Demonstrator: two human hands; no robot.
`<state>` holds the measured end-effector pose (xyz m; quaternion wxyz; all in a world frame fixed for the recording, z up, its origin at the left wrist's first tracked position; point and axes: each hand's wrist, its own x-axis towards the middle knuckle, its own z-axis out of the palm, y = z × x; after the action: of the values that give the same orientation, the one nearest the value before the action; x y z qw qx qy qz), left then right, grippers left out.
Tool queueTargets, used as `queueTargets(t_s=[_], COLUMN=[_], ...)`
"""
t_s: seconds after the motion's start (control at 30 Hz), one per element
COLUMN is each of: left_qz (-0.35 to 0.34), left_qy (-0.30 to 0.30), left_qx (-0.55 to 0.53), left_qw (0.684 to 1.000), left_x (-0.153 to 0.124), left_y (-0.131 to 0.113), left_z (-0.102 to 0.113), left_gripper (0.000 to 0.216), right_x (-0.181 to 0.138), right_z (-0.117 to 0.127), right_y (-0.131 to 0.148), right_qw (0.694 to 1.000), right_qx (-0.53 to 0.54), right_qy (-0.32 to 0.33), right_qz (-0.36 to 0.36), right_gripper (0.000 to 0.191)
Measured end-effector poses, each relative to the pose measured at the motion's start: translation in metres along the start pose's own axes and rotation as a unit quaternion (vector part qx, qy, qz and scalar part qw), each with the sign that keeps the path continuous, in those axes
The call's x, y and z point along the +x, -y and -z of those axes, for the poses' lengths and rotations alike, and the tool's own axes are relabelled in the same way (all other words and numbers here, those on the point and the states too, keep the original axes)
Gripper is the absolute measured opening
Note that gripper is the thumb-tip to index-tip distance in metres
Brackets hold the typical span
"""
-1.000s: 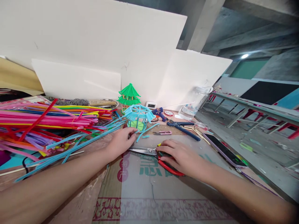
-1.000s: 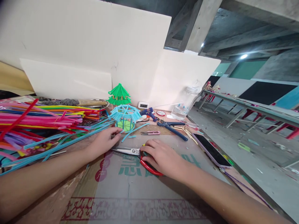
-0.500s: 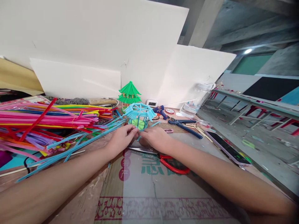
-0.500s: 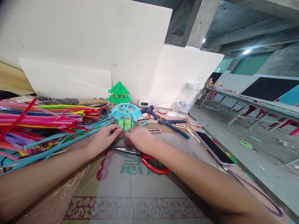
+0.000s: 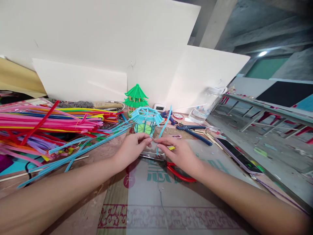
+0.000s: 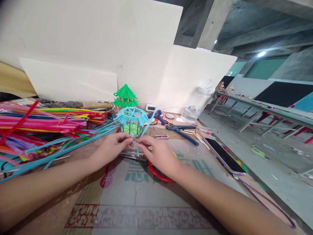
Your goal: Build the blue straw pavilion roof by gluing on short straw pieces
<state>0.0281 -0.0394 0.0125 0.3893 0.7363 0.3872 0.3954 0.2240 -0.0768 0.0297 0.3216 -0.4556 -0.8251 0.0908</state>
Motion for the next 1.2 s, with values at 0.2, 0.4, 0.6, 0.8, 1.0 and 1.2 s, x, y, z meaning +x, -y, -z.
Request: queueTargets(t_s=[0.2, 0.4, 0.6, 0.8, 1.0, 1.2], left_qz=[0.03, 0.016, 0.013, 0.014, 0.002, -0.011], left_qy=[0.052, 0.093, 0.116, 0.109, 0.117, 0.12], left_qx=[-0.037, -0.051, -0.043, -0.022, -0.016, -0.024], left_qw=[0.998, 0.994, 0.992, 0.994, 0.993, 0.992], left_x=[-0.007, -0.003, -0.007, -0.008, -0.008, -0.007], left_y=[-0.004, 0.008, 0.001, -0.004, -0.003, 0.001], left_z=[-0.008, -0.006, -0.007, -0.007, -0.006, -0.006], left_gripper=[0.032, 0.035, 0.031, 0.031, 0.03, 0.03], right_x=[0.0, -0.001, -0.004, -0.002, 0.003, 0.004], right_z=[-0.005, -0.009, -0.011, -0.014, -0.018, -0.019], right_y=[0.003, 0.001, 0.0, -0.002, -0.011, -0.011], right_qw=[0.986, 0.991, 0.991, 0.974, 0.939, 0.947], right_qx=[0.117, 0.071, 0.079, 0.186, 0.312, 0.297], right_qy=[-0.099, -0.113, -0.11, -0.103, -0.025, -0.022], right_qz=[-0.071, -0.031, -0.017, -0.073, -0.144, -0.121], right_gripper=[0.014, 0.012, 0.012, 0.012, 0.026, 0.021])
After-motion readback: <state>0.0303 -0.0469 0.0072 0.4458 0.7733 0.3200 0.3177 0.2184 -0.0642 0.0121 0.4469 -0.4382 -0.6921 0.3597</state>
